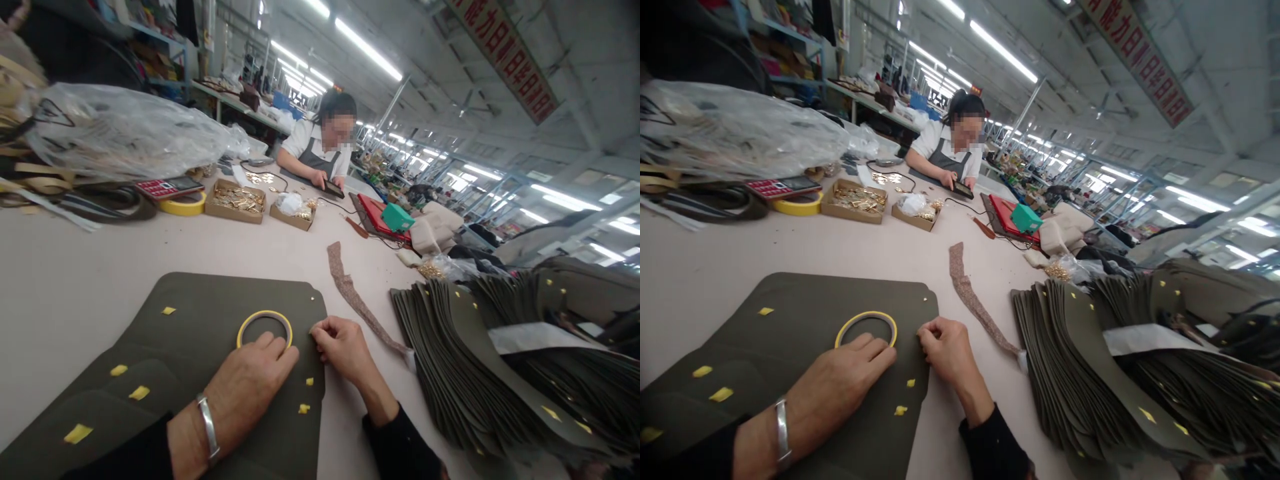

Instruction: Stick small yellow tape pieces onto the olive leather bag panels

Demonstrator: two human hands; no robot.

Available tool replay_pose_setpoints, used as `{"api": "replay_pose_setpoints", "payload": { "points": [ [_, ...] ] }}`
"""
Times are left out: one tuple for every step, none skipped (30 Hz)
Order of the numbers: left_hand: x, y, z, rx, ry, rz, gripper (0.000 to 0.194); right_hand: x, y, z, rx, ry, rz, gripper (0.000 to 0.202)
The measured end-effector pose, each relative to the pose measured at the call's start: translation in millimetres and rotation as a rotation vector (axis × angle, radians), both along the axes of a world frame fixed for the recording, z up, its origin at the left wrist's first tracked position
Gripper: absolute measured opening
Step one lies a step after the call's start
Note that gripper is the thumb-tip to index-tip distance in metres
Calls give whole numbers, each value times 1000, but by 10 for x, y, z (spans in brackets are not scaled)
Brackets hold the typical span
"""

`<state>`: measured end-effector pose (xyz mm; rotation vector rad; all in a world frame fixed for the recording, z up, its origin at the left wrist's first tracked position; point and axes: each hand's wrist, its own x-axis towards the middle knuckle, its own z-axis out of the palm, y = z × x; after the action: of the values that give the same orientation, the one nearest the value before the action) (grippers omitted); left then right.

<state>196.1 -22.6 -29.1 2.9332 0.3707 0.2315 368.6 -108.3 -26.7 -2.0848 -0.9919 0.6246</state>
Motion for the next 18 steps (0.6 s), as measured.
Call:
{"api": "replay_pose_setpoints", "payload": {
  "points": [
    [0,-1,-7,-1,-2,-2,17,-18,11,17,7,-85,20,16],
    [0,-1,-13,-3,-5,-4,17,-35,23,32,17,-165,40,16],
    [0,-1,-20,-5,-8,-4,18,-49,34,44,25,-234,59,16],
    [0,0,-25,-9,-8,-5,18,-61,44,51,28,-286,74,17],
    [0,2,-27,-13,-5,-5,19,-68,52,53,25,-321,84,18],
    [0,4,-28,-16,0,-1,19,-71,58,50,18,-344,94,18],
    [0,6,-26,-19,6,1,20,-69,59,45,12,-360,99,18],
    [0,7,-22,-21,12,4,20,-62,54,38,7,-369,100,14],
    [-1,6,-16,-23,16,5,20,-49,42,32,5,-376,94,11],
    [-3,3,-10,-24,17,9,21,-33,23,30,7,-381,83,18],
    [-5,-2,-3,-26,15,13,21,-15,-3,31,16,-390,69,28],
    [-9,-8,4,-29,10,19,21,4,-33,38,36,-408,60,35],
    [-12,-14,12,-31,4,24,21,20,-64,47,63,-441,74,34],
    [-17,-16,19,-33,-2,27,21,33,-94,59,91,-487,117,27],
    [-21,-12,27,-35,-9,29,21,41,-118,71,111,-543,181,18],
    [-27,4,34,-35,-19,31,20,44,-132,82,115,-600,255,14],
    [-33,35,42,-32,-33,36,20,40,-136,90,100,-651,321,16],
    [-40,82,50,-26,-48,49,19,31,-128,95,69,-687,364,18]
  ]
}}
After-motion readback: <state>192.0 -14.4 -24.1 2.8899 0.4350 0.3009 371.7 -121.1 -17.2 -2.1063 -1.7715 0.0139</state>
